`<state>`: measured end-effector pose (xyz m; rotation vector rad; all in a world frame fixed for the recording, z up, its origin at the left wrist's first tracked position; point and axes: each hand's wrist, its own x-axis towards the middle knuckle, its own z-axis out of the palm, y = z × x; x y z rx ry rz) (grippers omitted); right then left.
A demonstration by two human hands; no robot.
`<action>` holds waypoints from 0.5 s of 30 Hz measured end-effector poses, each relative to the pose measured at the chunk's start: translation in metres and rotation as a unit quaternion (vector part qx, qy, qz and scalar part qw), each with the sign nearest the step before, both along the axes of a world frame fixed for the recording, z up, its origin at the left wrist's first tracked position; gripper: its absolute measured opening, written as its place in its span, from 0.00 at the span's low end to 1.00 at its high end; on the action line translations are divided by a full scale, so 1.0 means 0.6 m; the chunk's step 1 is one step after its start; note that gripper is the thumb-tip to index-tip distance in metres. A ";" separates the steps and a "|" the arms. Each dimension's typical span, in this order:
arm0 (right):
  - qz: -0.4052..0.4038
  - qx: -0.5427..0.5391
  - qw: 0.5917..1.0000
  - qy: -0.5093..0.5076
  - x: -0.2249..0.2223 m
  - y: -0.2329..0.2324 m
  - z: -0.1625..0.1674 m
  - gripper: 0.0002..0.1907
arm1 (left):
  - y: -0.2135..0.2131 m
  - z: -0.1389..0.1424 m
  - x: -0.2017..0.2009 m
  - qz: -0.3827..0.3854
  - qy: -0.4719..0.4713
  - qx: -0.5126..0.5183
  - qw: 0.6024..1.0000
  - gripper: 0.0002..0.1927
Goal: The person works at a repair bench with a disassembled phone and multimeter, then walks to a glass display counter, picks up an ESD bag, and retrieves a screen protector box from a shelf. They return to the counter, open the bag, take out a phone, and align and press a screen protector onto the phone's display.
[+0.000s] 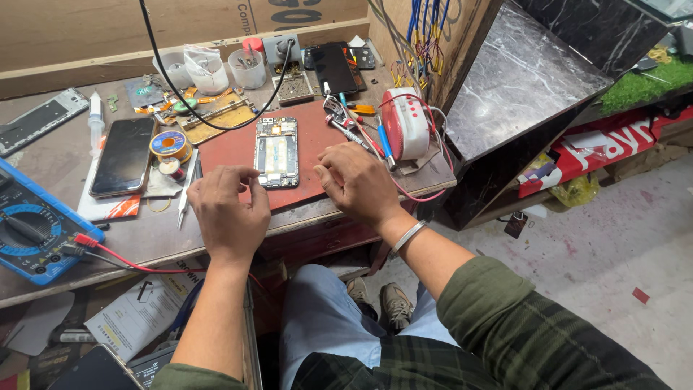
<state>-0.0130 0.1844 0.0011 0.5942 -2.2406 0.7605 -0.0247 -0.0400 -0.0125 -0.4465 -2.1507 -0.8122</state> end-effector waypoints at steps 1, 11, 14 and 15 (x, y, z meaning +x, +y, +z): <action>-0.001 -0.001 1.000 0.000 0.000 0.000 0.001 0.08 | 0.000 0.000 0.000 0.000 0.000 0.001 1.000 0.04; 0.030 -0.010 0.999 0.005 -0.002 -0.005 -0.009 0.10 | -0.015 -0.017 -0.003 -0.014 0.013 -0.003 1.000 0.04; 0.044 -0.017 0.998 0.030 -0.009 -0.005 -0.024 0.12 | -0.025 -0.034 -0.011 -0.026 0.013 -0.004 1.000 0.05; 0.046 -0.015 0.998 0.027 -0.010 -0.006 -0.029 0.13 | -0.029 -0.038 -0.013 -0.030 0.015 -0.005 0.999 0.05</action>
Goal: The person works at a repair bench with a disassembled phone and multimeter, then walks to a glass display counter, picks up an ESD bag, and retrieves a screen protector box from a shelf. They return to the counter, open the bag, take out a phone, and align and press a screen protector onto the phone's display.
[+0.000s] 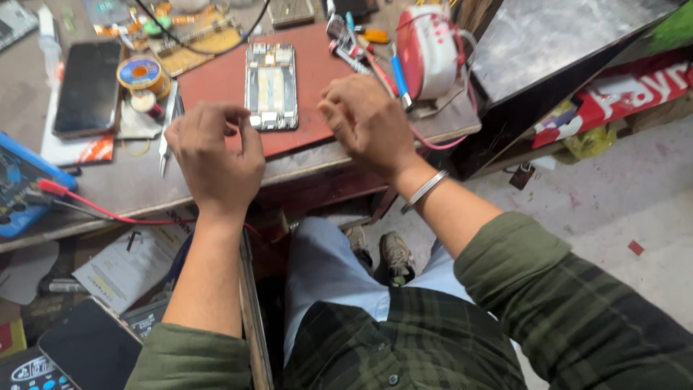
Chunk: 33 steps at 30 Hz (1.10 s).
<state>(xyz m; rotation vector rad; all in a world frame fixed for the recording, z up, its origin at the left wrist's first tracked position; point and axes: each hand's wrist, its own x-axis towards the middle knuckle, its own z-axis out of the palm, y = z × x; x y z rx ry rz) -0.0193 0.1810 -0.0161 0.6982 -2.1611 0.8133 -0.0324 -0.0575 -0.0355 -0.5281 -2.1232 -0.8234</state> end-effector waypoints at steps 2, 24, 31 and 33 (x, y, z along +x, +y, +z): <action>0.002 0.002 1.000 -0.002 -0.005 -0.001 -0.007 0.14 | -0.005 -0.008 -0.005 0.000 0.008 0.001 1.000 0.05; 0.009 0.009 1.000 -0.010 -0.026 0.010 -0.016 0.12 | -0.007 -0.032 -0.028 -0.021 0.006 -0.030 0.999 0.07; 0.012 0.003 1.000 -0.007 -0.021 0.010 -0.013 0.11 | -0.005 -0.029 -0.023 -0.018 -0.001 -0.038 0.999 0.06; 0.011 0.001 1.000 -0.012 -0.019 0.007 -0.011 0.11 | -0.005 -0.027 -0.022 -0.020 -0.001 -0.035 0.999 0.06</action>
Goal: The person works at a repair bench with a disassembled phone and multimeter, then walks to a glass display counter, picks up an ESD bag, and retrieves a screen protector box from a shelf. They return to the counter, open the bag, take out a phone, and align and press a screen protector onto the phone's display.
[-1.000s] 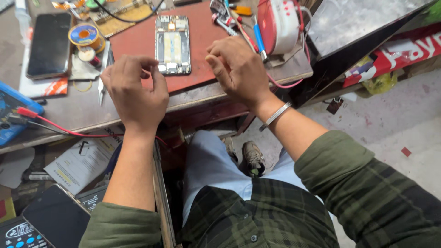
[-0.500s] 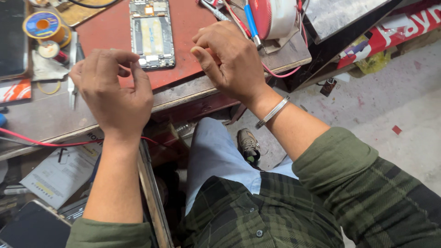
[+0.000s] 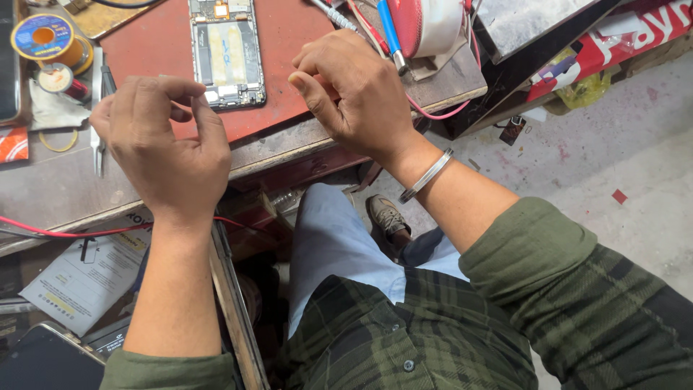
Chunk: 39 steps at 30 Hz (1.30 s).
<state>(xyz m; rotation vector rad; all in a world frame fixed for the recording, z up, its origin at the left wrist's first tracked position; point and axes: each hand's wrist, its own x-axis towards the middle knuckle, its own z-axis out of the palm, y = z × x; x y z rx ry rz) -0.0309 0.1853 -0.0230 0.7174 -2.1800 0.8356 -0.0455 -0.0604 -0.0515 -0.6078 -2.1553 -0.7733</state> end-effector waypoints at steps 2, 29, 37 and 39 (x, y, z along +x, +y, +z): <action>-0.002 -0.002 1.000 -0.007 0.002 -0.003 0.002 0.11 | 0.001 0.002 0.000 -0.002 0.002 0.002 1.000 0.07; -0.035 0.012 0.999 -0.001 0.029 -0.019 0.043 0.10 | 0.015 0.066 0.032 0.022 -0.013 0.044 0.999 0.05; -0.039 0.022 0.999 0.000 0.024 -0.006 0.035 0.11 | 0.025 0.063 0.031 0.034 -0.018 0.036 0.999 0.04; -0.040 0.024 0.999 0.007 0.023 -0.003 0.037 0.11 | 0.029 0.066 0.031 0.036 -0.020 0.041 0.998 0.04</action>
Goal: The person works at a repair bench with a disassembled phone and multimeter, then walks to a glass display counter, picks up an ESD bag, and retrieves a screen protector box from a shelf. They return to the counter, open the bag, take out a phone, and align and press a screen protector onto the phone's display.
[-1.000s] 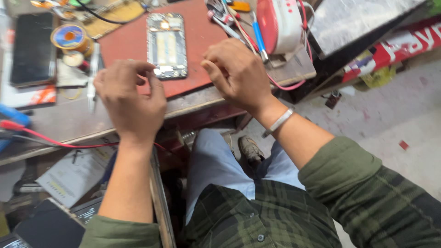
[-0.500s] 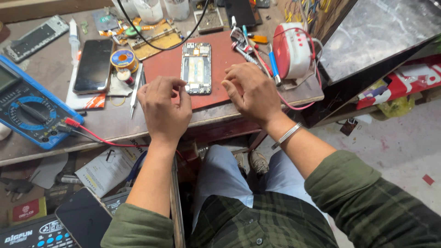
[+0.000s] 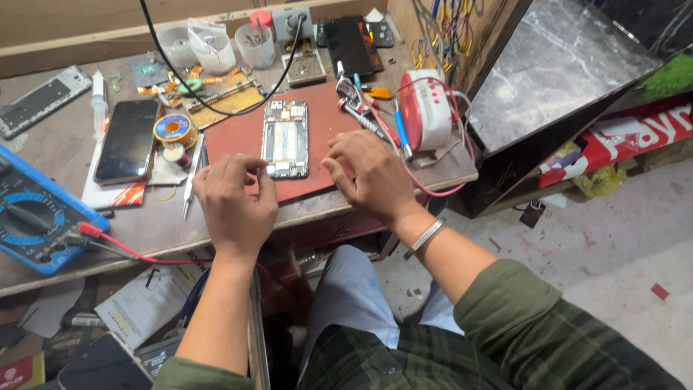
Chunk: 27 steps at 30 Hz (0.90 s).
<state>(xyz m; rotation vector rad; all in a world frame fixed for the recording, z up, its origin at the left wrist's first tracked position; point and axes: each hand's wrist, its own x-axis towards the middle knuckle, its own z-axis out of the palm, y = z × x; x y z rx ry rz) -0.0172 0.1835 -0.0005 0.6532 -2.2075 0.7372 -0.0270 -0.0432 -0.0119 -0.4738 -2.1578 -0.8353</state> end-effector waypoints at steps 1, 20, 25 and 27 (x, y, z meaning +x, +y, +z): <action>0.000 -0.001 1.000 0.000 -0.001 0.001 0.001 0.11 | 0.003 0.002 0.000 0.003 0.000 -0.002 1.000 0.04; -0.003 -0.007 1.000 -0.006 -0.005 0.024 0.016 0.10 | 0.029 0.016 -0.009 0.044 -0.019 -0.007 0.999 0.05; 0.003 -0.009 1.000 -0.003 -0.003 0.026 0.016 0.10 | 0.029 0.013 -0.009 0.045 -0.015 -0.010 0.999 0.04; 0.004 -0.007 1.000 -0.003 -0.002 0.026 0.017 0.10 | 0.029 0.012 -0.008 0.042 -0.015 -0.006 0.999 0.05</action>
